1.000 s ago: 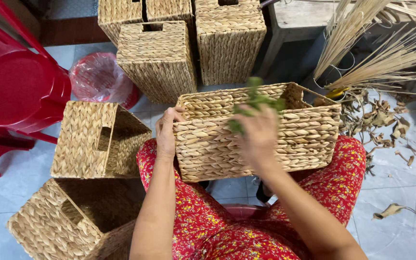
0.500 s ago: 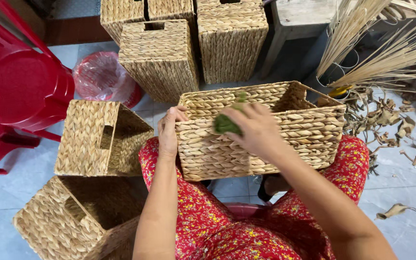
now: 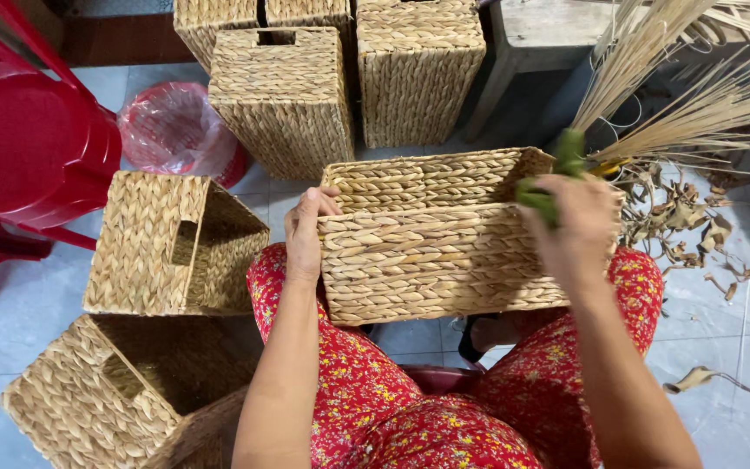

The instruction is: The person sits on the floor and wipes woven water-hyacinth storage baskets one at a time with a green cloth, turning each basket to clean its sides, inside and edges, then sets it aside and picks up the next basket. Near the end they pick up yellow-handled scissors and trim the basket surface.

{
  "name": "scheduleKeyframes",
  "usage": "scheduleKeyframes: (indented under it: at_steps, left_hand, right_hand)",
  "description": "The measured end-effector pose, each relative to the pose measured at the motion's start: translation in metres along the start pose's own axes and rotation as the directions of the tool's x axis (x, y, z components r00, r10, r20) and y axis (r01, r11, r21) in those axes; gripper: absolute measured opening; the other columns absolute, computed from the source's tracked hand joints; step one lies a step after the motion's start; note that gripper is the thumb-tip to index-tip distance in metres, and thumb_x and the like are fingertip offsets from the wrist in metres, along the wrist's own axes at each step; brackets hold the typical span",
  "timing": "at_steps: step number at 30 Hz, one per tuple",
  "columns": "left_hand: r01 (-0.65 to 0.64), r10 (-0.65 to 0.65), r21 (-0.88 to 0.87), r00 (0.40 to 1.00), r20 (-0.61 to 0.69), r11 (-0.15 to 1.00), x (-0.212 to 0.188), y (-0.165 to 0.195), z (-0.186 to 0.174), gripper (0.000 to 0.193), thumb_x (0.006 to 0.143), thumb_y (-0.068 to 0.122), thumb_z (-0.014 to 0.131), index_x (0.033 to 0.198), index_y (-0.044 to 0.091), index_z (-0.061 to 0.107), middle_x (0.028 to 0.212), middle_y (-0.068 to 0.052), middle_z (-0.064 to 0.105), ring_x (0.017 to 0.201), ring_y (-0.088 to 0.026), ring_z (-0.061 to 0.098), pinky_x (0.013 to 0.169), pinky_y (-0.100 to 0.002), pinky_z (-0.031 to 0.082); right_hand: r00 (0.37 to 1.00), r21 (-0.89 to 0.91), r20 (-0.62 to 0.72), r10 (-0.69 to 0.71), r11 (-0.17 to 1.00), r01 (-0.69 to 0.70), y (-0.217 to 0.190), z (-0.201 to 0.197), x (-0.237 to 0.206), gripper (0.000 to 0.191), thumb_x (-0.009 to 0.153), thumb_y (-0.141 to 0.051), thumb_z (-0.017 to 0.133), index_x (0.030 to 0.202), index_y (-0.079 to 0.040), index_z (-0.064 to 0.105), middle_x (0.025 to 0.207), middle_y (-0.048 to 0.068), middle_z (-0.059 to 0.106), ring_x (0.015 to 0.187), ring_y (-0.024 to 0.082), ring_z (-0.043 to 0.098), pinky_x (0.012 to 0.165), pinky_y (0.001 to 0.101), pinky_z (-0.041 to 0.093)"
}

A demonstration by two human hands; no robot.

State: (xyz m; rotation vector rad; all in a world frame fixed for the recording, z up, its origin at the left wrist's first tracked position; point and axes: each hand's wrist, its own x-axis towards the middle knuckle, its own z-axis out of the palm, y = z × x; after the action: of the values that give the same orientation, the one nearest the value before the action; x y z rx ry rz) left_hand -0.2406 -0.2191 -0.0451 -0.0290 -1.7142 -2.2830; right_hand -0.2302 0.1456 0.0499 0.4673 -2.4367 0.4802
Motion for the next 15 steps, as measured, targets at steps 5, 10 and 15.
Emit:
scheduleKeyframes:
  at_steps: [5,10,15]
  left_hand:
    - [-0.027,0.027,-0.002,1.000,0.016,1.000,-0.002,-0.001,0.001,0.053,0.110,0.039,0.049,0.072,0.003,0.058,0.083,-0.009,0.064,0.114,-0.022,0.059,0.107,-0.039,0.043]
    - [0.187,-0.193,-0.082,0.979,-0.071,0.979,-0.003,-0.003,-0.001,0.051,0.107,0.039,0.050,0.074,0.003,0.065,0.089,-0.009,0.069,0.097,-0.024,0.058,0.091,-0.040,0.045]
    - [-0.001,0.001,0.013,1.000,0.001,1.000,-0.002,-0.007,0.001,0.051,0.109,0.037,0.052,0.072,0.002,0.061,0.088,-0.009,0.067,0.112,-0.022,0.060,0.102,-0.038,0.045]
  right_hand:
    - [0.980,0.329,0.099,-0.171,0.936,0.130,-0.103,0.046,0.022,0.036,0.086,-0.019,0.086,0.112,-0.017,0.063,0.107,-0.001,0.073,0.107,0.022,0.068,0.108,0.0509,0.041]
    - [0.946,0.268,0.072,-0.316,0.920,0.287,-0.179,0.061,0.031,0.048,0.079,-0.032,0.082,0.122,-0.022,0.064,0.128,0.006,0.064,0.128,0.038,0.053,0.108,0.0573,0.037]
    - [0.930,0.306,0.143,-0.340,0.908,0.285,-0.119,0.050,0.028,0.051,0.088,-0.034,0.081,0.134,-0.023,0.064,0.139,0.001,0.064,0.119,0.028,0.060,0.100,0.0457,0.046]
